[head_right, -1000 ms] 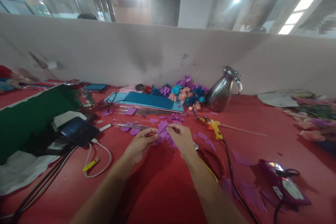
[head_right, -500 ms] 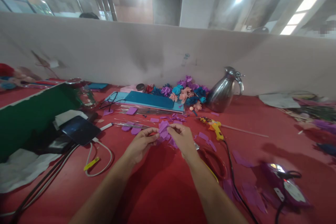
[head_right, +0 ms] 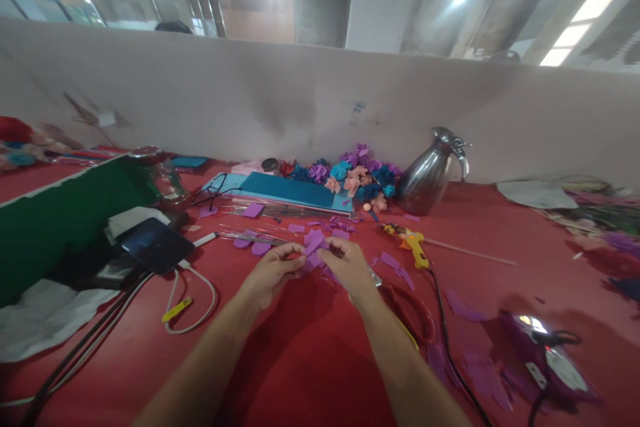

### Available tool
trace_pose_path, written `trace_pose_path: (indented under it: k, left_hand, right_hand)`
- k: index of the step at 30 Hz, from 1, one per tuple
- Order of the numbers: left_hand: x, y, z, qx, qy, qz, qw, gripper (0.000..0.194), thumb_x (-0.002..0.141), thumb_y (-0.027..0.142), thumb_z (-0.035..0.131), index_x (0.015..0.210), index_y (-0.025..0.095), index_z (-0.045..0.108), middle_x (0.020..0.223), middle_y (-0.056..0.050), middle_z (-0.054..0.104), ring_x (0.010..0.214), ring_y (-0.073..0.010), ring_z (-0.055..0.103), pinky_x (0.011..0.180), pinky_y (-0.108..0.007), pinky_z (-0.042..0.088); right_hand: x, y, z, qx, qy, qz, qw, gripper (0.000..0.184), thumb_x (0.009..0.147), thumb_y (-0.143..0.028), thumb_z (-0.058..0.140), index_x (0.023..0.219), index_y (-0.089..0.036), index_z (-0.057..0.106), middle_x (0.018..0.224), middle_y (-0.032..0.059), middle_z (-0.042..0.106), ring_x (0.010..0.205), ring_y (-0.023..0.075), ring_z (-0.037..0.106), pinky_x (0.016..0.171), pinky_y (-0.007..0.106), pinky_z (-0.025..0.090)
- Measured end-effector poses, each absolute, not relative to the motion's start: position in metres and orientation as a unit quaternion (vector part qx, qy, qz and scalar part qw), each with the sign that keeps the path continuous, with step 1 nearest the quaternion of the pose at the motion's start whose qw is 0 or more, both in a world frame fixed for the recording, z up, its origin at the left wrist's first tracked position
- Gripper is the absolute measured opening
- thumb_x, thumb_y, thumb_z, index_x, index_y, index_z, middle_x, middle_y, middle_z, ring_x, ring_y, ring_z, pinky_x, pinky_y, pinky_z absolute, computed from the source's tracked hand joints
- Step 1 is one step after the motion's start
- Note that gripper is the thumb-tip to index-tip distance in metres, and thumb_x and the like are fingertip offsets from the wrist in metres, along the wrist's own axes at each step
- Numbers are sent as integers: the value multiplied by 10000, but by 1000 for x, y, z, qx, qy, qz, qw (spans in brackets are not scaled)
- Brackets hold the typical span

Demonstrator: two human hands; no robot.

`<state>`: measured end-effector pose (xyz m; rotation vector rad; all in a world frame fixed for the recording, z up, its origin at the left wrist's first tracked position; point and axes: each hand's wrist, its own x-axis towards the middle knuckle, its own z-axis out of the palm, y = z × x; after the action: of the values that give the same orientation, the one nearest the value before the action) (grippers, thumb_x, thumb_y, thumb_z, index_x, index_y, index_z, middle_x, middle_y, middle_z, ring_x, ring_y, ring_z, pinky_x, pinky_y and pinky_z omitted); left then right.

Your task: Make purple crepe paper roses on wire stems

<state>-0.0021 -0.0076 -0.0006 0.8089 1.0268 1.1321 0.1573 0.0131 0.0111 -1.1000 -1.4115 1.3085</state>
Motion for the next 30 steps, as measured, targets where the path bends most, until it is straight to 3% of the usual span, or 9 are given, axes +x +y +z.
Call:
trace_pose_path:
  k: [8, 16, 23, 30]
  left_hand:
    - [-3, -8, -2, 364, 443, 481, 663, 278, 541, 265, 786, 743, 153, 630, 595, 43, 532, 508, -65, 448, 543, -222, 340]
    - [-3, -8, -3, 361, 448, 470, 669, 304, 528, 259, 803, 758, 160, 632, 609, 42, 540, 501, -61, 465, 540, -217, 349]
    - [-3, -8, 0, 345, 431, 458, 697, 345, 574, 427, 788, 678, 163, 593, 548, 45, 499, 454, -69, 478, 499, -212, 349]
    - [1, -9, 1, 355, 446, 452, 686, 314, 543, 374, 817, 672, 154, 634, 532, 44, 489, 461, -63, 462, 477, -198, 311]
  right_hand:
    - [157, 13, 17, -453, -566, 537, 432, 150, 640, -296, 620, 688, -191, 716, 600, -17, 619, 617, 141, 531, 630, 271, 398]
    - [158, 12, 16, -440, -584, 545, 411, 190, 637, -292, 646, 772, -186, 726, 762, 26, 710, 714, 174, 596, 683, 289, 436]
    - [160, 12, 15, -427, -602, 545, 398, 184, 682, -300, 618, 785, -188, 722, 766, 27, 713, 746, 181, 622, 731, 298, 450]
    - [160, 13, 16, -427, -590, 551, 408, 159, 658, -279, 622, 742, -185, 718, 704, 15, 685, 675, 163, 588, 654, 281, 433]
